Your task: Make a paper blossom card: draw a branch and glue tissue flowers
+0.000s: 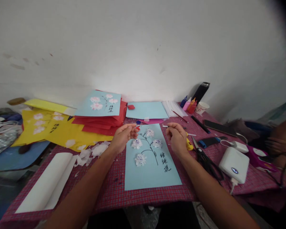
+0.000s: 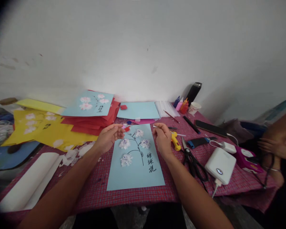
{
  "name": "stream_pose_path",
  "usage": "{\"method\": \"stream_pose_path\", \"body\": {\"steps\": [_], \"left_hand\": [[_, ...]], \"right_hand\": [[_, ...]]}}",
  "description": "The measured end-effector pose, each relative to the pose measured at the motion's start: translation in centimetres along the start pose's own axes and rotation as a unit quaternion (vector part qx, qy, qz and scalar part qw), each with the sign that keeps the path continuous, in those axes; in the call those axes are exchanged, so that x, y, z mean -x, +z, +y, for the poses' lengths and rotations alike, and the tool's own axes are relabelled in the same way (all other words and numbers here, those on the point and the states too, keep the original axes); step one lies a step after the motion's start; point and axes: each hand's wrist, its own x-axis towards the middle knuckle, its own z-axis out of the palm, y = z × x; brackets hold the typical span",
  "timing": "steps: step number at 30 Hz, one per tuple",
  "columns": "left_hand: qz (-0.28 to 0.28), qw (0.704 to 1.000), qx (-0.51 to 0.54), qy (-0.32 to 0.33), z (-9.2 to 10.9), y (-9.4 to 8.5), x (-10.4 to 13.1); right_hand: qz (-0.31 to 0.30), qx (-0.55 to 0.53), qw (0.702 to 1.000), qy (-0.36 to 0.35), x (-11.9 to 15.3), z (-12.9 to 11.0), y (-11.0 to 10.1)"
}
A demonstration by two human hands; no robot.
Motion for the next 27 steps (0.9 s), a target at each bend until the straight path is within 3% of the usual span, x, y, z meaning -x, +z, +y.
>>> {"method": "stream_pose_path", "body": {"steps": [4, 7, 9, 11, 13, 15, 19, 27], "left_hand": [[-0.082, 0.992, 0.094, -0.032, 0.7, 0.7, 0.6], [-0.128, 0.980, 0.137, -0.061, 1.1, 1.3, 1.0], [-0.146, 0.975, 0.151, -0.067, 1.3, 1.9, 1.4], [-0.160, 0.972, 0.160, -0.068, 1.3, 2.5, 1.8], [-0.161, 0.972, 0.155, -0.066, 1.2, 3.0, 2.3], [-0.144, 0.977, 0.145, -0.056, 1.0, 3.3, 2.8], [-0.170, 0.977, 0.119, -0.039, 0.0, 3.5, 3.3], [-0.177, 0.984, 0.031, 0.013, -1.6, 2.7, 2.6]], "right_hand": [[-0.074, 0.023, 0.997, -0.007, -0.2, -0.6, 0.4], [-0.145, 0.128, 0.977, -0.090, -0.6, -1.9, 1.7], [-0.184, 0.241, 0.932, -0.199, -0.4, -2.9, 3.2], [-0.211, 0.342, 0.859, -0.317, 0.5, -3.8, 5.0], [-0.243, 0.416, 0.788, -0.384, 2.1, -4.1, 6.7], [-0.271, 0.456, 0.737, -0.419, 3.8, -3.9, 7.8], [-0.261, 0.489, 0.712, -0.431, 5.7, -2.8, 7.7], [-0.278, 0.514, 0.678, -0.447, 5.2, -2.1, 6.6]]}}
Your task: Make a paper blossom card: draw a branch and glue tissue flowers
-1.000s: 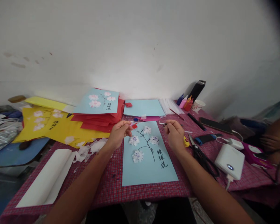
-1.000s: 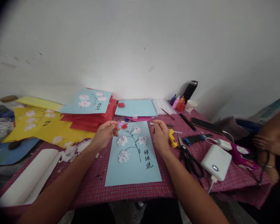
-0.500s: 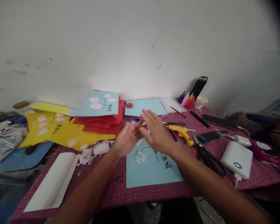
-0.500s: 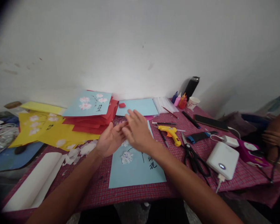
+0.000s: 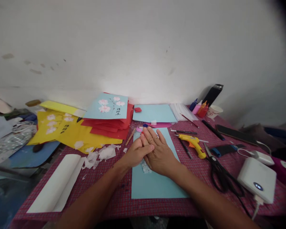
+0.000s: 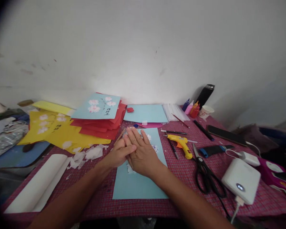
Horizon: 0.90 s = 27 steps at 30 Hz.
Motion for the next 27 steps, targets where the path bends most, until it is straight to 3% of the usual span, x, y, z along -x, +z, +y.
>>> {"method": "stream_pose_path", "body": {"steps": [8, 18, 25, 27], "left_hand": [[-0.026, 0.986, -0.157, 0.049, 0.5, -0.8, -0.1], [-0.003, 0.973, -0.222, 0.069, 1.1, -0.6, -0.3], [0.090, 0.991, -0.067, 0.069, 1.2, -1.1, -0.5], [0.091, 0.994, -0.013, 0.060, 1.3, -1.3, -0.6]], "right_hand": [[0.012, 0.002, 1.000, -0.014, 0.0, 0.3, 0.4], [-0.018, -0.039, 0.999, 0.025, 0.0, 0.8, 0.2], [-0.015, -0.064, 0.995, 0.070, 0.3, 1.0, 0.1], [-0.018, -0.070, 0.995, 0.073, 0.3, 0.9, 0.1]]}}
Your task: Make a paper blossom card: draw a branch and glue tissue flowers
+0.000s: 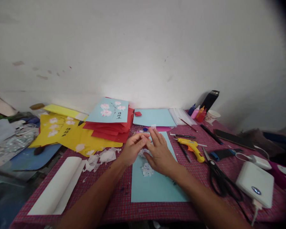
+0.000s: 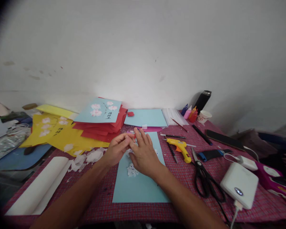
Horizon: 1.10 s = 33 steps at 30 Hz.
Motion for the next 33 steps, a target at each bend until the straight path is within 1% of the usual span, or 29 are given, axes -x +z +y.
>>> {"method": "stream_pose_path", "body": {"steps": [4, 8, 12, 20, 28, 33], "left_hand": [[-0.013, 0.997, 0.075, -0.014, 0.0, 0.3, -0.1], [-0.011, 0.995, 0.100, -0.008, -0.3, 0.6, -0.1], [-0.008, 0.996, 0.087, -0.003, -0.6, 0.6, -0.1], [-0.014, 0.999, 0.040, 0.010, -0.3, 0.2, -0.2], [-0.002, 1.000, -0.019, 0.015, -0.5, -0.3, -0.3], [0.013, 0.999, -0.031, 0.035, -0.5, -0.4, -0.2]], "right_hand": [[-0.011, -0.007, 1.000, 0.003, -0.1, -0.3, -0.1], [-0.025, -0.016, 1.000, 0.003, -0.1, -0.4, -0.2], [-0.029, -0.034, 0.999, -0.005, 0.1, -0.4, 0.0], [-0.045, -0.052, 0.998, -0.008, 0.2, 0.3, 0.4], [-0.033, -0.038, 0.999, -0.007, 0.1, 1.1, 0.5], [-0.024, -0.078, 0.996, -0.026, 0.1, 0.9, 0.5]]}}
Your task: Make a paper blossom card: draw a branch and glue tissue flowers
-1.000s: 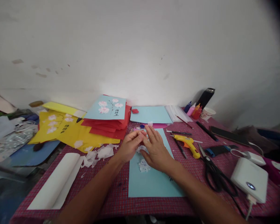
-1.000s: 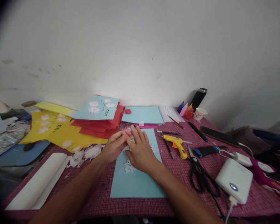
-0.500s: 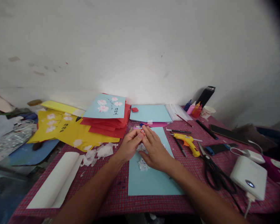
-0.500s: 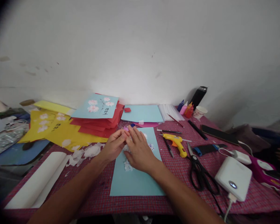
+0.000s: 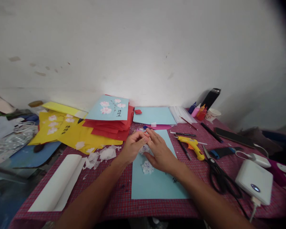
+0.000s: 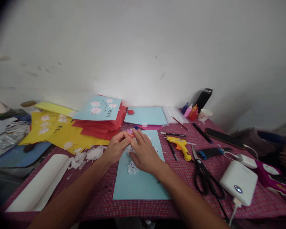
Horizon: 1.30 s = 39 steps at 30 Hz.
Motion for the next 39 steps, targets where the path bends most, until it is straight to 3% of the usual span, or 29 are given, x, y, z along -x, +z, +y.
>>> {"method": "stream_pose_path", "body": {"steps": [7, 11, 17, 22, 26, 39], "left_hand": [[0.007, 0.999, -0.026, 0.022, 0.1, 0.0, 0.1], [0.014, 0.998, -0.063, 0.006, 0.2, 0.4, 0.2], [-0.018, 0.997, -0.068, -0.019, -0.1, 0.8, 0.6], [-0.032, 0.984, -0.175, -0.001, 0.5, 0.6, 0.8], [-0.035, 0.972, -0.229, -0.020, 0.7, 0.5, 0.8], [-0.035, 0.979, -0.198, -0.031, 1.1, 0.6, 0.9]], "right_hand": [[0.007, -0.084, 0.996, -0.040, -0.2, -0.8, -0.3], [0.011, -0.114, 0.993, -0.023, -0.2, -0.9, -0.5], [0.022, -0.084, 0.996, -0.017, -0.1, -1.1, -0.6], [-0.011, -0.047, 0.997, -0.059, 0.0, -1.2, -0.3], [-0.003, -0.037, 0.997, -0.068, 0.0, -1.1, -0.3], [0.015, -0.057, 0.996, -0.073, -0.3, -1.5, -0.5]]}}
